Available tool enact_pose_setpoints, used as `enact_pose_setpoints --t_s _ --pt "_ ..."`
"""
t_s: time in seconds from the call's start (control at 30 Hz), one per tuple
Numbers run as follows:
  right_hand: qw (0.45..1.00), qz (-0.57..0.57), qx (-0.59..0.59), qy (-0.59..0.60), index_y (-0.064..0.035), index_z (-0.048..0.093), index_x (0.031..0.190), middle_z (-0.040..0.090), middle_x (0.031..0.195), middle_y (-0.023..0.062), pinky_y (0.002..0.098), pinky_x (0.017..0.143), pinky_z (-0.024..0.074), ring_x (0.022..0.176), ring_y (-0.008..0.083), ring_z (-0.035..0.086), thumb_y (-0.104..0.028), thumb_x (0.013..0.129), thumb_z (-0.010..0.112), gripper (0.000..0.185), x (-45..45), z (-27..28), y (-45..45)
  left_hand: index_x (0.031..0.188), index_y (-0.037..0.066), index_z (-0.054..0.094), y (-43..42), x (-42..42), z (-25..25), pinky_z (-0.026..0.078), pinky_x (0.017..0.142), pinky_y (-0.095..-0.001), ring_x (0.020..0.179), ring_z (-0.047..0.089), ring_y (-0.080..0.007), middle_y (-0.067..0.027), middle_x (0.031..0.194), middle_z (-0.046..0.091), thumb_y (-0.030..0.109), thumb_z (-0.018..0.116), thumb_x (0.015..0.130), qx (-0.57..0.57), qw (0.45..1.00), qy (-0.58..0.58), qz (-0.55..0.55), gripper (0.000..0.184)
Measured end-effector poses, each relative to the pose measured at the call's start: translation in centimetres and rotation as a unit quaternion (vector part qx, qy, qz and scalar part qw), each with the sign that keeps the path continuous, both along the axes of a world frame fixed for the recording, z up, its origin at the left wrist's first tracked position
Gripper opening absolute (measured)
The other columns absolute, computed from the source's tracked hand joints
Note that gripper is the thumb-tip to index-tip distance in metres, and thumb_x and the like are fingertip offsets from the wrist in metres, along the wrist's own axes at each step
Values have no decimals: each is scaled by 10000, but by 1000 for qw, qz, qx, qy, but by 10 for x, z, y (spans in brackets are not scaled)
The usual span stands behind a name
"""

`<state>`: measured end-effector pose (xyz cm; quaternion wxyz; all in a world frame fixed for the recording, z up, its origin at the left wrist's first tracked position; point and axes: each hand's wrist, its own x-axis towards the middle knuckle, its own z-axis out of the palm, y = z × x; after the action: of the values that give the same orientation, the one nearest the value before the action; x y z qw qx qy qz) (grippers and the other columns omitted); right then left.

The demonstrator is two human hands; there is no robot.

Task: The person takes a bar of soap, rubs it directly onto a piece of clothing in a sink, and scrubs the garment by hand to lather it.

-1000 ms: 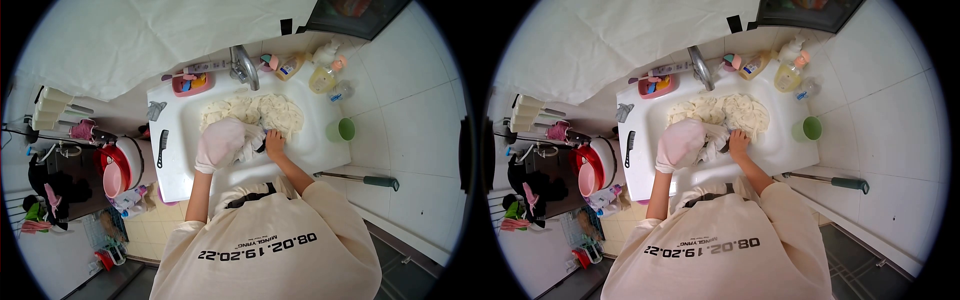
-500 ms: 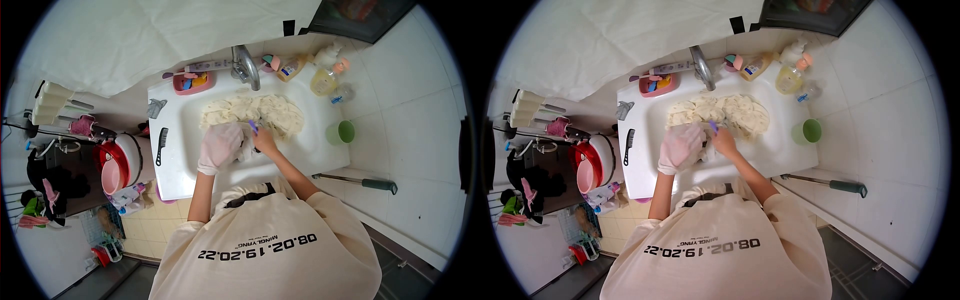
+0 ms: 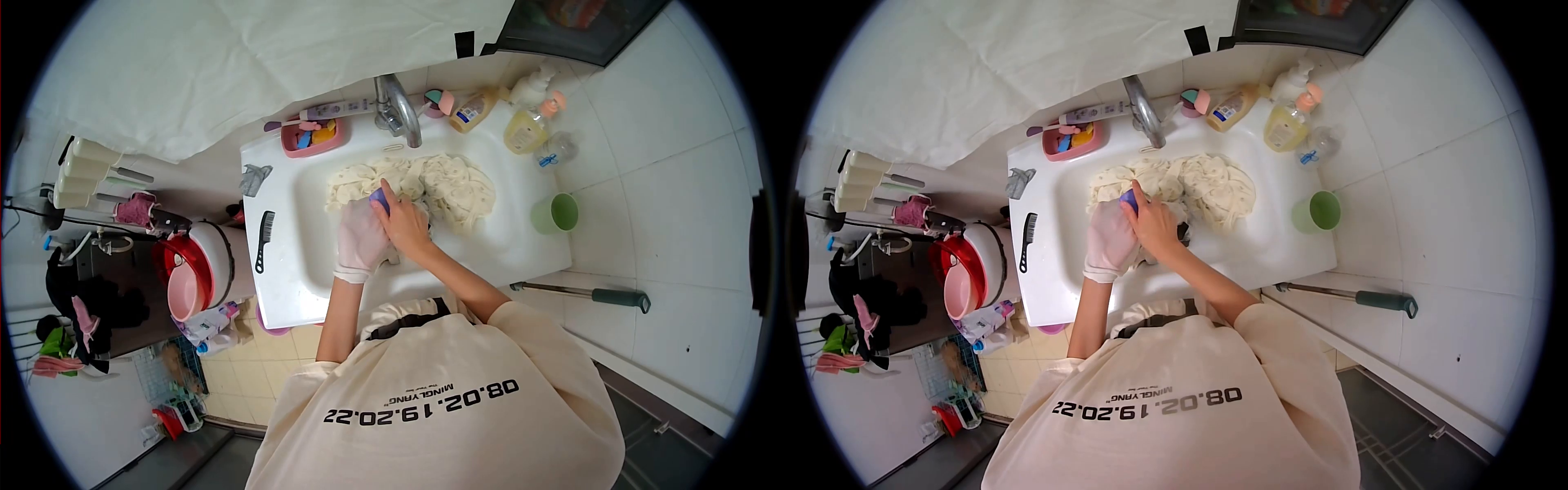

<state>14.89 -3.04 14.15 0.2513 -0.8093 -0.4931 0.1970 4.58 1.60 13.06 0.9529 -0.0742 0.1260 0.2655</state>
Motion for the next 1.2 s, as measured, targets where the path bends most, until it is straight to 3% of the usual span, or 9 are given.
enact_pose_setpoints --t_s 0.07,0.13,0.27,0.57,0.63,0.77,0.83,1.07,1.2 --pt "999 23 23 -29 -167 343 1239 488 842 240 428 557 440 642 348 532 -394 801 444 503 -14 6 -6 1097 12 430 -2 1 16 304 928 -363 1016 440 -259 -116 1089 487 393 355 841 -13 1000 2 -11 465" --pt "996 46 45 -57 -164 363 1227 488 838 236 425 555 441 634 345 534 -392 798 451 494 -33 19 -20 1092 15 438 -6 3 34 309 922 -362 1009 443 -257 -113 1082 490 394 345 846 158 975 154 -3 461" --pt "983 138 94 -81 -170 397 1201 488 843 220 407 484 437 572 317 538 -381 784 475 473 -44 25 -34 1079 15 450 -8 -8 -15 313 921 -359 998 448 -258 -115 1073 494 378 334 853 202 964 162 56 444" --pt "992 14 74 -97 -174 397 1199 518 729 190 400 462 439 536 324 542 -390 781 480 478 -25 11 -13 1090 -16 429 3 -8 -3 291 945 -363 993 453 -257 -144 1090 477 357 307 861 -75 974 -215 -14 454" --pt "984 105 92 -113 -169 392 1204 516 736 193 399 462 440 526 328 537 -396 774 489 496 -46 27 -30 1137 -38 383 -5 -9 4 279 954 -363 1052 417 -253 -152 1152 439 333 295 860 178 981 61 35 471" --pt "974 148 129 -110 -149 385 1208 520 681 192 405 457 436 522 328 536 -417 773 484 520 -34 20 -30 1117 -28 392 -4 -6 5 274 951 -355 1053 407 -236 -145 1139 445 310 304 857 174 979 87 62 435" --pt "986 99 102 -91 -147 384 1208 528 663 188 405 457 434 525 325 536 -424 776 472 521 -14 9 -15 1147 -24 361 4 -10 -13 255 958 -350 1086 375 -239 -150 1175 412 283 280 863 87 987 -130 38 426" --pt "986 52 109 -113 -141 370 1219 539 636 193 401 458 427 537 325 535 -419 794 445 513 -31 12 -18 1133 24 394 7 -9 -11 297 922 -368 1034 418 -248 -128 1143 444 335 285 865 118 985 -124 25 425" --pt "981 155 105 -54 -135 364 1225 530 620 203 409 473 429 529 340 533 -391 796 455 508 -45 34 -40 1198 2 324 8 -16 -44 253 961 -362 1072 383 -272 -154 1147 425 362 280 847 139 982 116 61 505"
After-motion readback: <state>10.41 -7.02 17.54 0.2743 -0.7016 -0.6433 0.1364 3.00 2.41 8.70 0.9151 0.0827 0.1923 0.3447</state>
